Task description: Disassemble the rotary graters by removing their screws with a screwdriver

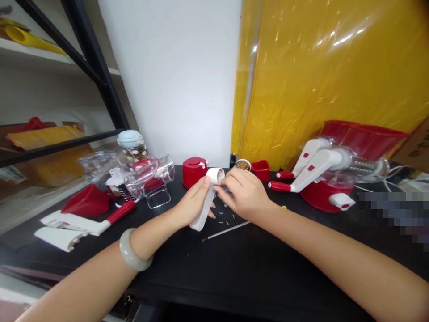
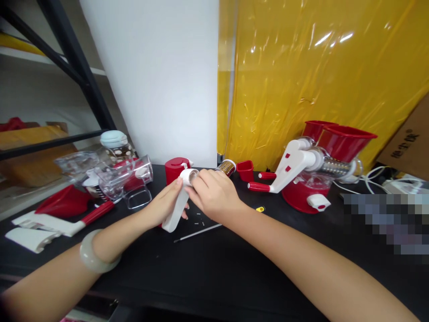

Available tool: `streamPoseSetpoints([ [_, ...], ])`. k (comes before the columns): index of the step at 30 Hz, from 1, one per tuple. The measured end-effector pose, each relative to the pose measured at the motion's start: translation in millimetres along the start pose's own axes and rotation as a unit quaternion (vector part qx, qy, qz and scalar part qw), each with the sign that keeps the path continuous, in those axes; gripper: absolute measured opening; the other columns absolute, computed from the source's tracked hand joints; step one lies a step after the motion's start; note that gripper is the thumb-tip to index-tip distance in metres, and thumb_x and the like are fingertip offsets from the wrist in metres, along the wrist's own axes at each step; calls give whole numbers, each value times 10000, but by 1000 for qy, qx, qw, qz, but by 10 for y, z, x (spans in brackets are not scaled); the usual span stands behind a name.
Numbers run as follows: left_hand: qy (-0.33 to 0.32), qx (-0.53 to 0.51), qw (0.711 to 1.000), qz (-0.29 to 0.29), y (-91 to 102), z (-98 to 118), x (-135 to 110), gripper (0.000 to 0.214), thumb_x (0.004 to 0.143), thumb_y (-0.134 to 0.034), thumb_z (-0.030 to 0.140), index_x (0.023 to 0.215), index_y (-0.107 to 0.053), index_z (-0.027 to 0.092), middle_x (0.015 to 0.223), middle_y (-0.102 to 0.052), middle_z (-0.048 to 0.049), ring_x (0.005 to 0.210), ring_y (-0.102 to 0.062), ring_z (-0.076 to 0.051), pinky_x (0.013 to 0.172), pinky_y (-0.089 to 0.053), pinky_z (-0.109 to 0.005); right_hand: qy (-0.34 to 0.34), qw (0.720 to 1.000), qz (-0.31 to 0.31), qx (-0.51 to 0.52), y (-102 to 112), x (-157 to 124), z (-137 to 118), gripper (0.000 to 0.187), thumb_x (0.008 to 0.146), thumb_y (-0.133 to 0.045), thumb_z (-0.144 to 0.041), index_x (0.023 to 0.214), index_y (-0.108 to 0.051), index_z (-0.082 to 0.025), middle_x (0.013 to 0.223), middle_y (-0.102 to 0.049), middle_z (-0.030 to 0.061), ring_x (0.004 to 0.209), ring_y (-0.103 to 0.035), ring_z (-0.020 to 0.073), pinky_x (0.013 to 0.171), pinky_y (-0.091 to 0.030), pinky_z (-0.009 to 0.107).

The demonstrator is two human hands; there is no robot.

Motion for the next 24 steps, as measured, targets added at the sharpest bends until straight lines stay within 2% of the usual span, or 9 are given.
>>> streamPoseSetpoints([
  [4, 17, -18, 1000, 1, -33, -44, -24, 656, 815, -465, 804, 1049, -524, 194, 644, -557, 27, 533, -608, -150, 464, -578, -291, -3, 999, -43, -25, -63, 45, -26, 295, 1010, -456, -302, 819, -627, -156, 755, -626, 74, 681, -534, 188, 636, -417, 328],
  [8, 16, -2, 1000, -7, -57, -58, -59, 697, 800, -421, 837, 1022, -519, 183, 649, -548, 28, 534, -613, -151, 497, -602, -322, -26, 997, -73, 21, -143, 21, 19, 306, 1025, -397, -279, 793, -573, -186, 745, -602, 55, 676, -507, 179, 633, -406, 317],
  [12, 7, 24, 1000, -9, -55, -19, -96, 661, 812, -427, 821, 984, -513, 188, 656, -558, 17, 520, -610, -152, 453, -576, -294, -70, 991, -68, 97, -170, -33, 101, 229, 997, -442, -253, 786, -518, -207, 737, -572, 30, 655, -471, 168, 634, -400, 315],
  [16, 8, 24, 1000, -15, -77, 13, -106, 607, 838, -446, 783, 963, -518, 193, 674, -571, 12, 493, -585, -138, 406, -548, -269, -81, 983, -45, 158, -157, -47, 120, 203, 978, -454, -236, 778, -483, -222, 740, -557, 22, 677, -478, 167, 662, -405, 316],
  [24, 1, 18, 1000, 16, -27, -31, -62, 598, 839, -464, 770, 962, -524, 188, 682, -550, 20, 494, -567, -128, 400, -551, -272, -82, 972, -21, 218, -188, -52, 164, 197, 959, -465, -223, 762, -447, -232, 745, -523, 12, 675, -481, 161, 645, -404, 304],
])
Point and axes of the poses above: each hand's wrist, its own x-axis towards the middle knuckle, its own y-axis out of the back of the hand, z = x × y, the point moved 10 cm from there along x, towards the middle knuckle
